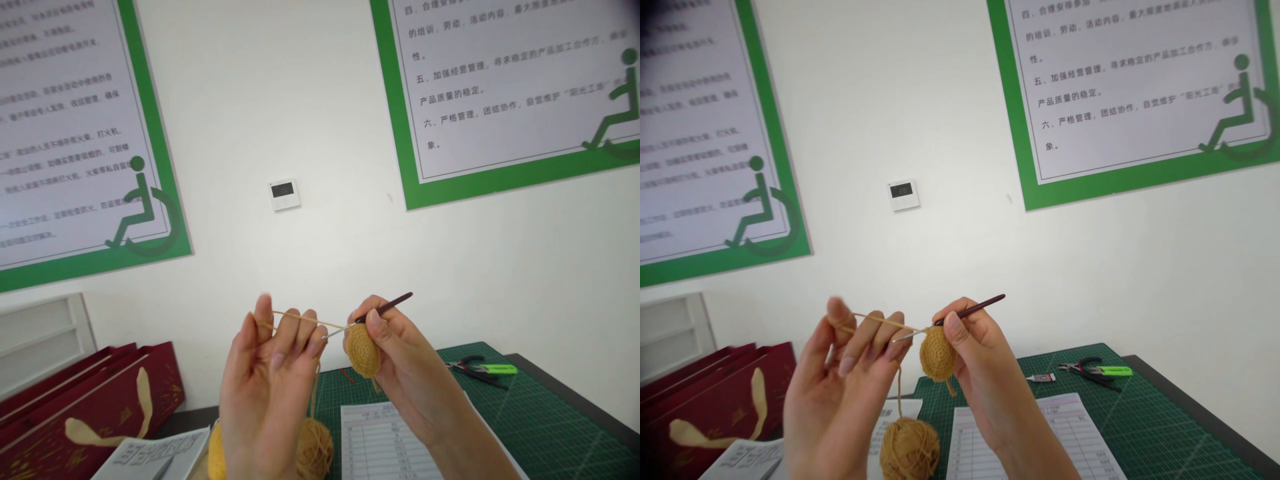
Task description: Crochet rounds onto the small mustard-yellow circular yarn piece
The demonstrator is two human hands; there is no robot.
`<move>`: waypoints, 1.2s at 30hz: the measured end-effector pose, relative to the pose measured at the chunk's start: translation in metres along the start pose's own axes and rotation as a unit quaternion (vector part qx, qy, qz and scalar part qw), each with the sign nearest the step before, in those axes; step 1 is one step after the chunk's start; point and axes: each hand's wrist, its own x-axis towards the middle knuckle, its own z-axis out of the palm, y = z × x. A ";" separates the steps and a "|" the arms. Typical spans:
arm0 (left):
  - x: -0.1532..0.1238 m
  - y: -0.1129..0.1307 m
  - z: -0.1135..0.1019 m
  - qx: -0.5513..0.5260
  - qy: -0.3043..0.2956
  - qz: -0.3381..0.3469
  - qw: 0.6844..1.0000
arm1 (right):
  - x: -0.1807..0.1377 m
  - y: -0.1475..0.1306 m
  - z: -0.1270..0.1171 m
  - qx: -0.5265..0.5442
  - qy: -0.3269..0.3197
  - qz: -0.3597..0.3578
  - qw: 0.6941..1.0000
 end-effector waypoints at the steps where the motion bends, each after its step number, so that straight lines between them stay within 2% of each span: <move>1: -0.002 -0.003 0.002 0.012 -0.016 0.001 1.000 | 0.000 0.001 0.001 0.001 0.003 -0.004 1.000; 2: -0.003 -0.007 0.002 0.072 -0.022 0.015 0.997 | -0.001 0.001 0.002 0.001 0.006 -0.008 1.000; 4: -0.003 -0.014 0.001 0.241 0.021 0.097 0.965 | -0.001 0.002 0.004 0.003 0.010 -0.016 1.000; 5: -0.002 -0.018 0.000 0.283 0.049 0.125 0.950 | -0.001 0.002 0.004 0.004 0.011 -0.019 1.000; 6: 0.000 -0.020 -0.002 0.295 0.061 0.122 0.946 | -0.001 0.002 0.004 0.005 0.013 -0.023 1.000; 8: 0.003 -0.020 -0.004 0.283 0.057 0.101 0.952 | -0.001 0.002 0.003 0.001 0.017 -0.031 0.999; 11: 0.006 -0.016 -0.004 0.213 0.016 0.037 0.976 | -0.001 0.002 0.002 -0.024 0.026 -0.049 0.998; 15: -0.001 -0.014 0.004 0.030 -0.001 -0.080 0.996 | 0.002 0.003 0.001 -0.058 0.029 -0.080 0.995; 17: -0.007 -0.017 0.007 0.043 -0.029 -0.103 0.993 | 0.003 0.004 -0.001 -0.079 0.036 -0.105 0.991; 19: -0.011 -0.020 0.008 0.087 -0.049 -0.102 0.990 | 0.004 0.004 -0.003 -0.101 0.037 -0.120 0.987; 21: -0.012 -0.022 0.008 0.111 -0.038 -0.086 0.989 | 0.004 0.003 -0.003 -0.115 0.031 -0.113 0.986; 26: -0.010 -0.023 0.007 0.140 -0.006 -0.059 0.988 | 0.003 0.000 0.001 -0.127 0.032 -0.053 0.990; 36: -0.010 -0.017 0.005 0.143 -0.019 -0.082 0.986 | 0.001 -0.002 0.000 -0.126 0.015 -0.038 0.991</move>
